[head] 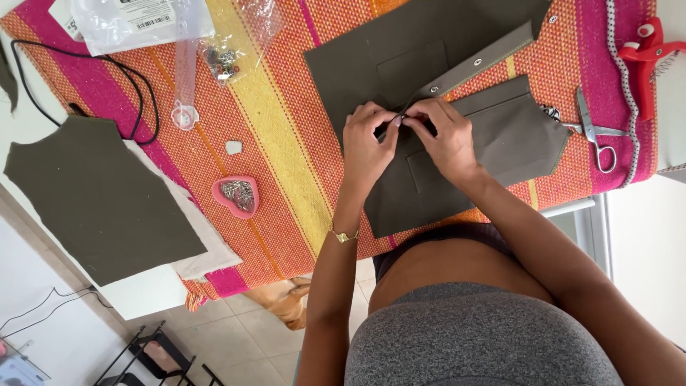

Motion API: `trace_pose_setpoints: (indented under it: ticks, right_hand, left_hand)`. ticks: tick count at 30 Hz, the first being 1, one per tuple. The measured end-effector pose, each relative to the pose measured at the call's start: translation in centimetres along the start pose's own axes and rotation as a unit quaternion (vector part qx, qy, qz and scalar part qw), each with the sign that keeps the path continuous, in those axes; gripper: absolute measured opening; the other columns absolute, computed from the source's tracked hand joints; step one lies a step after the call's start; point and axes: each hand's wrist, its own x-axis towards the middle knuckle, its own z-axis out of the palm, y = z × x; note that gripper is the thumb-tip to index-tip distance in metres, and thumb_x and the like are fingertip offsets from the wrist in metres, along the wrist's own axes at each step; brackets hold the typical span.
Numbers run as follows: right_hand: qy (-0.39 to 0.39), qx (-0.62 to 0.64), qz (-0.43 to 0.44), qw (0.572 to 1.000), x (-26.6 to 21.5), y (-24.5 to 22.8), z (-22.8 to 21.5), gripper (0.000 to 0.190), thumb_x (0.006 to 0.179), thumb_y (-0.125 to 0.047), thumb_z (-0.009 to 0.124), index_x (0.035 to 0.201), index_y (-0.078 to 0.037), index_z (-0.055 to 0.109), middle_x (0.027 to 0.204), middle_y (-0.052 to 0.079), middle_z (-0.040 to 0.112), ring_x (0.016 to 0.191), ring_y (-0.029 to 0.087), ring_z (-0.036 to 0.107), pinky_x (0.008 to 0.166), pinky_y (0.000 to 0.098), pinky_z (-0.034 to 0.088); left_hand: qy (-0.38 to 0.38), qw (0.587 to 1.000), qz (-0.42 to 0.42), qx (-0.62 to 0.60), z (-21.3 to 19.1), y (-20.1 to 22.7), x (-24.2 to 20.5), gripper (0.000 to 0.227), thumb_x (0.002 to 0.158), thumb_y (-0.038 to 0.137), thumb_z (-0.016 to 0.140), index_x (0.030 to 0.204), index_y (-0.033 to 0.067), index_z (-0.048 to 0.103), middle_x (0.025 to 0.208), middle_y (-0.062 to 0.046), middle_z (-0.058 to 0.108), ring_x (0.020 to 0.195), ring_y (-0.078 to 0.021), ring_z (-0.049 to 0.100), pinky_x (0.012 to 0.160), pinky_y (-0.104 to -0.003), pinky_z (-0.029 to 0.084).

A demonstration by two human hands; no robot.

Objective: The person is sewing eyelets onto a piece of dark fabric. They use a red eyelet setting tool to secure the eyelets in place. The person also uses scissors to trim excess material from the fabric.

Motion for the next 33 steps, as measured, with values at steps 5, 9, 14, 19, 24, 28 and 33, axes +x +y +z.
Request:
trace_pose_setpoints:
  ticks: [5,9,14,19,24,28,33]
  right_hand:
    - [-0.004,0.004,-0.006,1.000,0.0,0.3,0.1,0.016,0.101,0.000,0.087,0.112,-0.004,0.076,0.097,0.008,0.073,0.090,0.032,0.078,0.075,0.0397,0.066]
    - [-0.001,0.013,-0.003,1.000,-0.1,0.5,0.2,0.015,0.102,-0.002,0.088,0.111,-0.004,0.076,0.095,0.009,0.073,0.089,0.032,0.077,0.076,0.0404,0.065]
    - [-0.004,0.021,-0.003,1.000,-0.1,0.8,0.4,0.015,0.102,-0.002,0.087,0.111,-0.003,0.076,0.095,0.010,0.073,0.089,0.033,0.077,0.076,0.0415,0.065]
    - [-0.008,0.018,-0.005,1.000,-0.4,1.2,0.8,0.015,0.102,-0.003,0.087,0.111,-0.004,0.076,0.095,0.010,0.073,0.090,0.033,0.077,0.077,0.0417,0.065]
    - [-0.001,-0.002,-0.028,1.000,-0.4,1.6,1.0,0.014,0.102,-0.004,0.087,0.111,-0.005,0.076,0.094,0.008,0.072,0.088,0.034,0.077,0.074,0.0403,0.065]
    - [0.003,-0.029,-0.039,0.999,-0.5,1.1,0.9,0.012,0.103,-0.006,0.086,0.109,-0.007,0.075,0.093,0.007,0.071,0.086,0.033,0.076,0.074,0.0403,0.065]
    - [0.015,0.001,-0.027,1.000,-0.6,1.6,0.8,0.015,0.104,-0.004,0.087,0.113,-0.005,0.075,0.094,0.010,0.071,0.082,0.032,0.076,0.070,0.0405,0.065]
  left_hand:
    - [0.014,1.000,0.001,0.002,0.2,0.1,0.0,0.006,0.097,0.015,0.075,0.093,0.0153,0.079,0.085,0.005,0.063,0.087,-0.0186,0.068,0.080,-0.034,0.047]
    - [0.025,1.000,-0.008,-0.008,0.1,0.8,0.2,0.007,0.094,0.012,0.075,0.089,0.0147,0.078,0.083,0.003,0.063,0.085,-0.0207,0.068,0.080,-0.034,0.047]
    - [0.033,0.999,-0.012,-0.009,0.2,1.0,0.2,0.007,0.095,0.013,0.075,0.088,0.0144,0.078,0.082,0.004,0.063,0.083,-0.0189,0.067,0.079,-0.034,0.046]
    - [0.039,0.999,-0.020,-0.007,0.4,1.0,0.2,0.008,0.093,0.013,0.076,0.085,0.0145,0.077,0.080,0.003,0.062,0.082,-0.0193,0.067,0.079,-0.034,0.045]
    - [0.049,0.998,-0.027,-0.013,0.7,0.9,0.4,0.009,0.091,0.011,0.076,0.082,0.0140,0.076,0.079,0.002,0.062,0.081,-0.0204,0.067,0.079,-0.035,0.043]
    - [0.052,0.998,-0.026,-0.008,0.5,1.3,0.6,0.010,0.091,0.010,0.076,0.081,0.0136,0.076,0.078,0.002,0.062,0.080,-0.0209,0.067,0.079,-0.034,0.044]
    - [0.027,0.997,-0.063,-0.041,-0.1,1.6,0.8,0.008,0.094,0.013,0.076,0.086,0.0139,0.080,0.081,0.002,0.066,0.084,-0.0208,0.069,0.081,-0.035,0.045]
